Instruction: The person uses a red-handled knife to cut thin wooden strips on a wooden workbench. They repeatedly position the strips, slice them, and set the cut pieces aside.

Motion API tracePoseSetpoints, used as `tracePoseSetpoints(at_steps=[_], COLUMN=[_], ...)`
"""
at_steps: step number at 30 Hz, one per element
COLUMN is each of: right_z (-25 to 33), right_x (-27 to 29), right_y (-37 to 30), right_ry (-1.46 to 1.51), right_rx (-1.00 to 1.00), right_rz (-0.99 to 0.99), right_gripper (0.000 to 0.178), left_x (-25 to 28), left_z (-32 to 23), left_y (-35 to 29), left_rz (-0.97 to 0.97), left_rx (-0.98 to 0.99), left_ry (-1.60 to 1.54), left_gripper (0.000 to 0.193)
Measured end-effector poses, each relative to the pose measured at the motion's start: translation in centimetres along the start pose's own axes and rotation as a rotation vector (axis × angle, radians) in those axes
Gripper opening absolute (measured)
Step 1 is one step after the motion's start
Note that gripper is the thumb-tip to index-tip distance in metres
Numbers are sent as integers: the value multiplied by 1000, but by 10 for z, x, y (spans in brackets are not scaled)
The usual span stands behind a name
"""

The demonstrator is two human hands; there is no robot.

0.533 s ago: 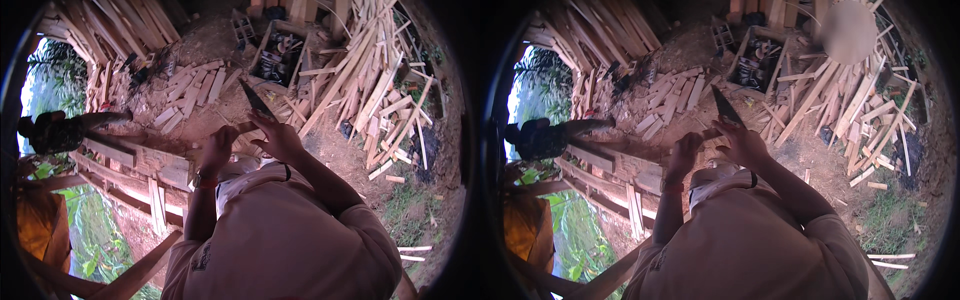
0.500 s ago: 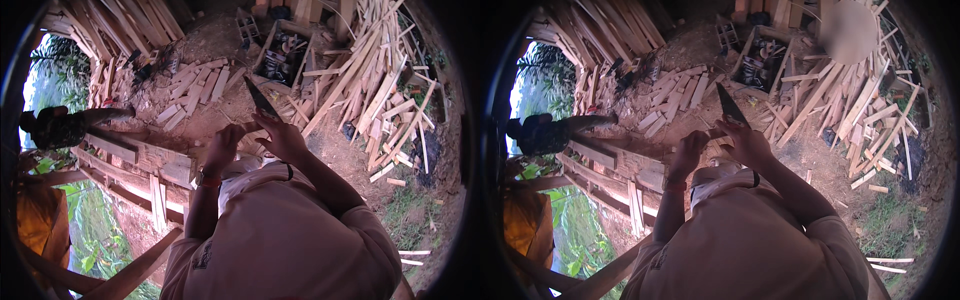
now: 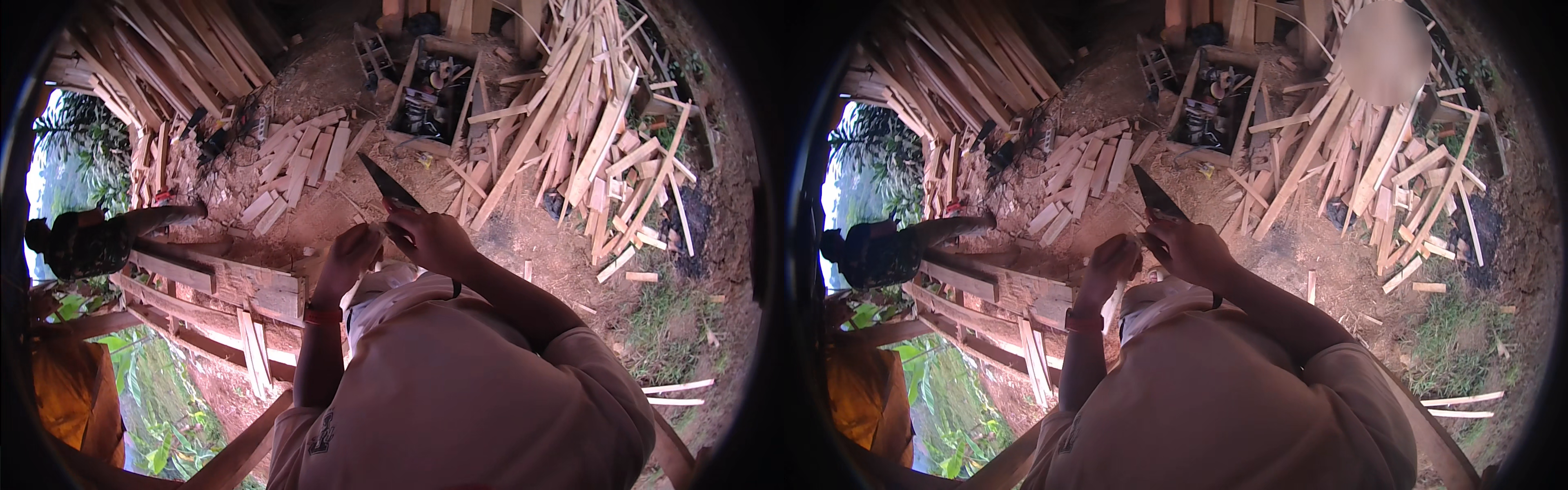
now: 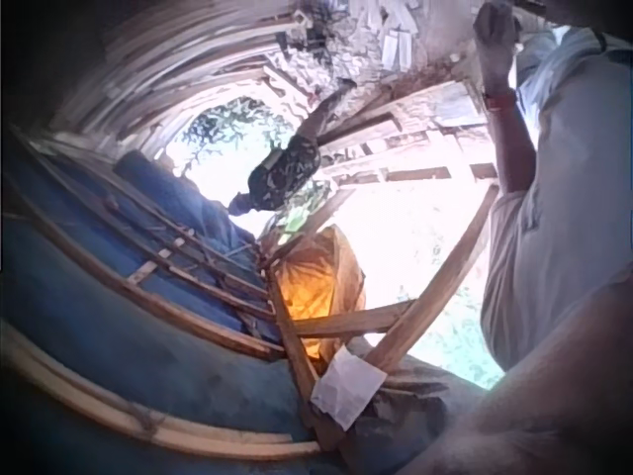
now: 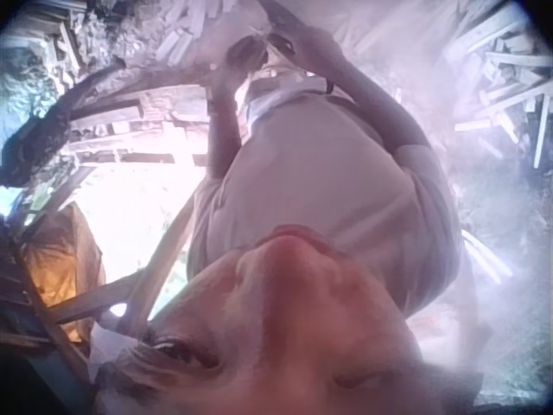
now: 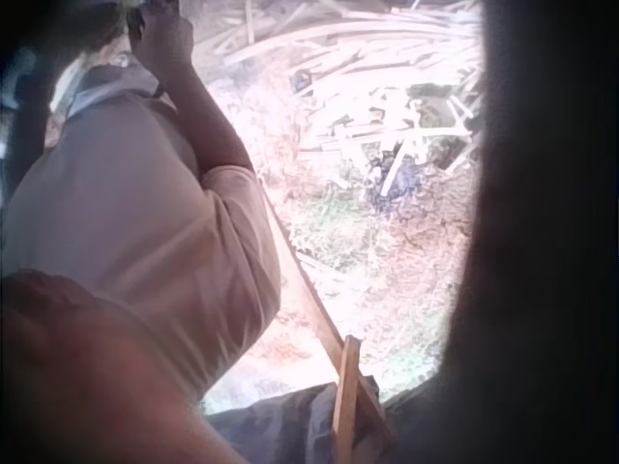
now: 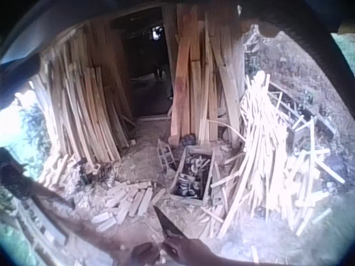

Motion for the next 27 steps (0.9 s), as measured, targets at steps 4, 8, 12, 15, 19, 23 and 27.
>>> tracePoseSetpoints(at_steps=[4, 8, 12, 15, 19, 23, 27], right_z=[-10, -13, -36, -45, -48, -45, -52], right_x=[0, -8, -38, -52, -57, -60, -68], right_y=[-2, -6, -14, -21, -26, -31, -33], right_ry=[-90, -329, -481, -459, -503, -493, -537], right_rx=[-50, -67, 6, -13, -98, -97, -103], right_rz=[52, 232, 226, 304, 390, 420, 424], right_gripper=[21, 16, 17, 15, 15, 16, 15], left_x=[3, 1, -24, -25, -39, -55, -61], left_z=[9, 27, 43, 66, 68, 69, 69], left_y=[-2, -3, 1, 0, 1, -1, 1], left_rz=[55, 142, 424, 271, 235, 233, 256], left_rx=[147, 114, -87, 308, 265, 278, 259], left_ry=[192, 424, 1010, 1016, 1108, 1146, 1173], left_gripper=[29, 29, 39, 40, 39, 41, 37])
Point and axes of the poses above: each hand's wrist, its own y-axis towards the middle knuckle, its own x-axis out of the back of the hand, z = x × y, the point moved 7 cm from there along y, towards the middle knuckle, and after that the axes turned 8 degrees about -x, right-handed, at the moved point
